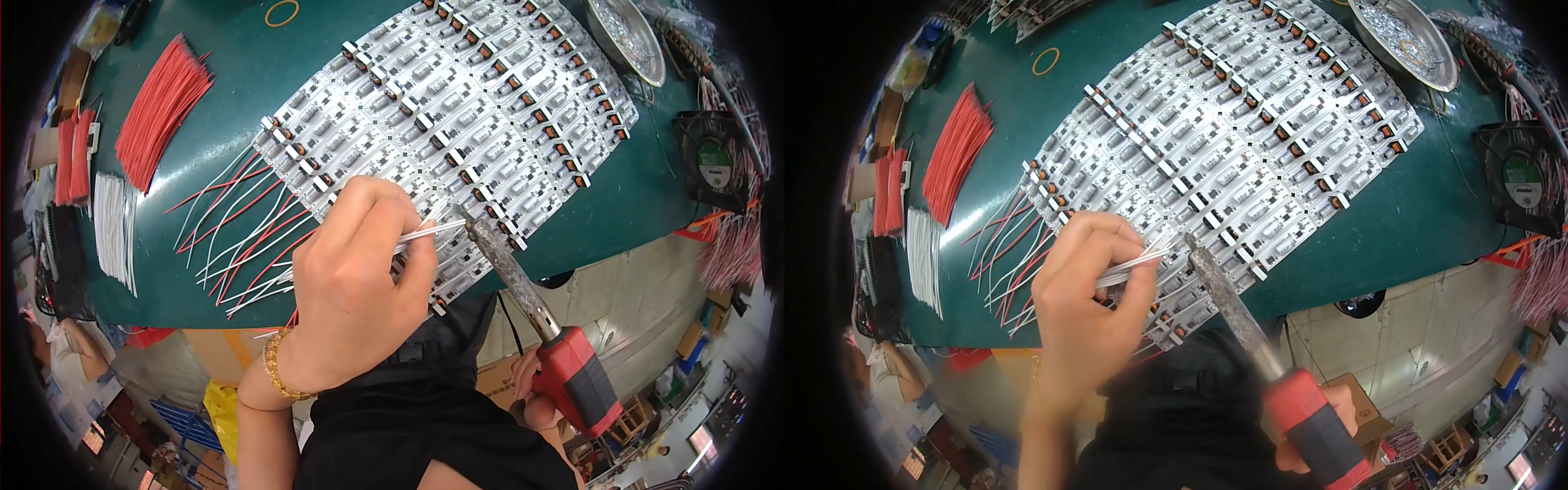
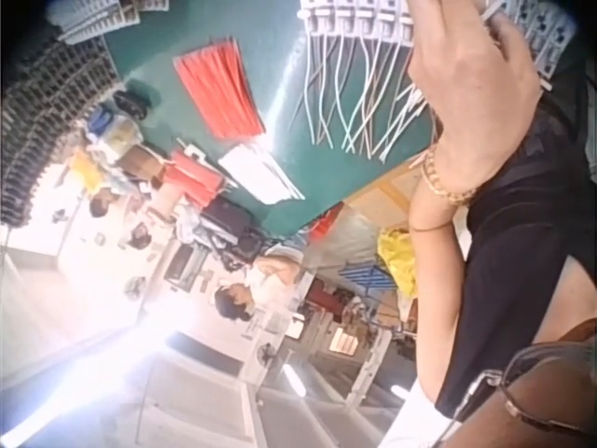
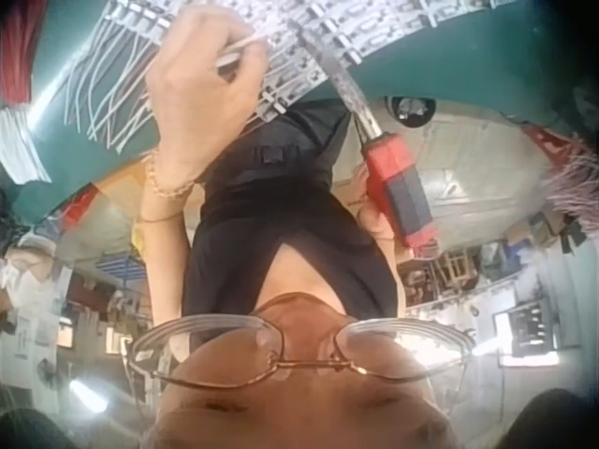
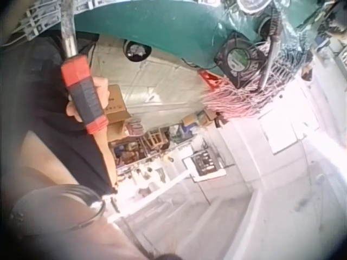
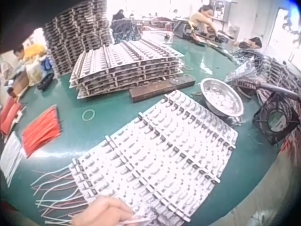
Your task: The person solders white and red wires onto an array of circuit boards using a soldering tool.
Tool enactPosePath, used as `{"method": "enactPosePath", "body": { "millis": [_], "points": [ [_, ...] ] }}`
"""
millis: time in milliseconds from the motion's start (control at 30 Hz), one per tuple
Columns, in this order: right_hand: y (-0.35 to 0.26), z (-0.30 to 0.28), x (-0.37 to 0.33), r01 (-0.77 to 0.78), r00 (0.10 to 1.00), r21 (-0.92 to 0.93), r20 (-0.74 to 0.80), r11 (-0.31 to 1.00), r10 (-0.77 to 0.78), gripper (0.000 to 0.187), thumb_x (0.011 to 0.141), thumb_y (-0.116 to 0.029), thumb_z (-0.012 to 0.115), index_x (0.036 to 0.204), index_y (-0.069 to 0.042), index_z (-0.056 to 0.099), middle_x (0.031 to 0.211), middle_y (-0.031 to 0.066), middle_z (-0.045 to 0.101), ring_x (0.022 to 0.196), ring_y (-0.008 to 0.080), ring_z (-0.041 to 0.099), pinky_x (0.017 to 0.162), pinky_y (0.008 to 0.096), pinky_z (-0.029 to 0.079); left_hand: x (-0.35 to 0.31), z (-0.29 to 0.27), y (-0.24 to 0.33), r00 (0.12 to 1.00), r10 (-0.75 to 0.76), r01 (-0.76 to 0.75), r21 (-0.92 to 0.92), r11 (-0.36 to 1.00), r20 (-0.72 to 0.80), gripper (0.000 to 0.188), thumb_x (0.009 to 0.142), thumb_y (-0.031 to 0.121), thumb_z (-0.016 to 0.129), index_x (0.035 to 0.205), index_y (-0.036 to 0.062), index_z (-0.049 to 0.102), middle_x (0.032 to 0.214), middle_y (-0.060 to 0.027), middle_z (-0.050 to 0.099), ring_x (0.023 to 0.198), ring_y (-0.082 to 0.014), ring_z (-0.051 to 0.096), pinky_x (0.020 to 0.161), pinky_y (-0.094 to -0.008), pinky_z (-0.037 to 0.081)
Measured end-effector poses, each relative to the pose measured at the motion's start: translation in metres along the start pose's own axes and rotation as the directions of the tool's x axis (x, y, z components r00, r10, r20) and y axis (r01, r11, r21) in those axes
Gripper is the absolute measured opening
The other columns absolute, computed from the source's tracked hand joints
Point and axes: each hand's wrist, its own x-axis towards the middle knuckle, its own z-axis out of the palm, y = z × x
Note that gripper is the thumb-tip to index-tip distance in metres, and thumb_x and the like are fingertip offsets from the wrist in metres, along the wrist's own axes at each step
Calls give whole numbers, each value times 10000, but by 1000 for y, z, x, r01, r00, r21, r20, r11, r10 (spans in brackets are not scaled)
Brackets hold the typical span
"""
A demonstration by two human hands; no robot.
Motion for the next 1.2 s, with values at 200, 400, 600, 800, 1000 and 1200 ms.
{"method": "enactPosePath", "body": {
  "millis": [200,400,600,800,1000,1200],
  "points": [
    [6,-5,10,151,982,-28,119,988,-146,523,763,-509,819,775,-29,611,765,39,629,646,166,582,593,297,431,-7,-1,2,997,-78,77,37,996,15,107,763,-32,694,809,5,605,901,-73,637,716,-155,606,488,-255,405],
    [5,5,21,237,961,128,114,963,-251,966,791,-748,595,1343,30,443,524,-48,453,442,103,461,472,249,380,-4,3,-2,1000,19,-18,20,1000,-24,147,735,-27,696,792,16,567,852,-79,560,561,-237,554,495,-340,434],
    [16,-1,18,200,969,165,114,966,-220,1014,752,-800,573,1339,18,451,509,-57,431,428,93,441,467,248,372,-2,1,1,1000,4,-4,23,1000,-11,142,737,-26,697,797,12,574,850,-83,555,574,-244,561,498,-345,438],
    [30,-5,13,185,981,153,24,971,-191,1041,717,-838,560,1329,-1,469,499,-59,426,420,91,429,468,255,371,6,-3,-8,999,22,-22,-1,1000,-42,129,739,-24,704,792,-2,589,843,-97,551,590,-266,562,507,-349,442],
    [16,11,23,176,981,9,-87,984,-175,104,719,-148,663,731,-72,592,666,24,564,585,170,572,563,261,435,3,-4,-12,1000,12,-12,2,1000,-16,123,740,-23,700,785,-6,586,839,-106,552,610,-283,569,531,-363,453],
    [22,9,29,464,882,153,9,873,-471,127,703,-65,711,747,-41,595,644,27,541,527,160,521,477,284,365,8,-1,-9,999,45,-45,-6,999,-31,126,745,-16,701,798,-3,588,846,-106,552,605,-285,568,528,-365,452]
  ]
}}
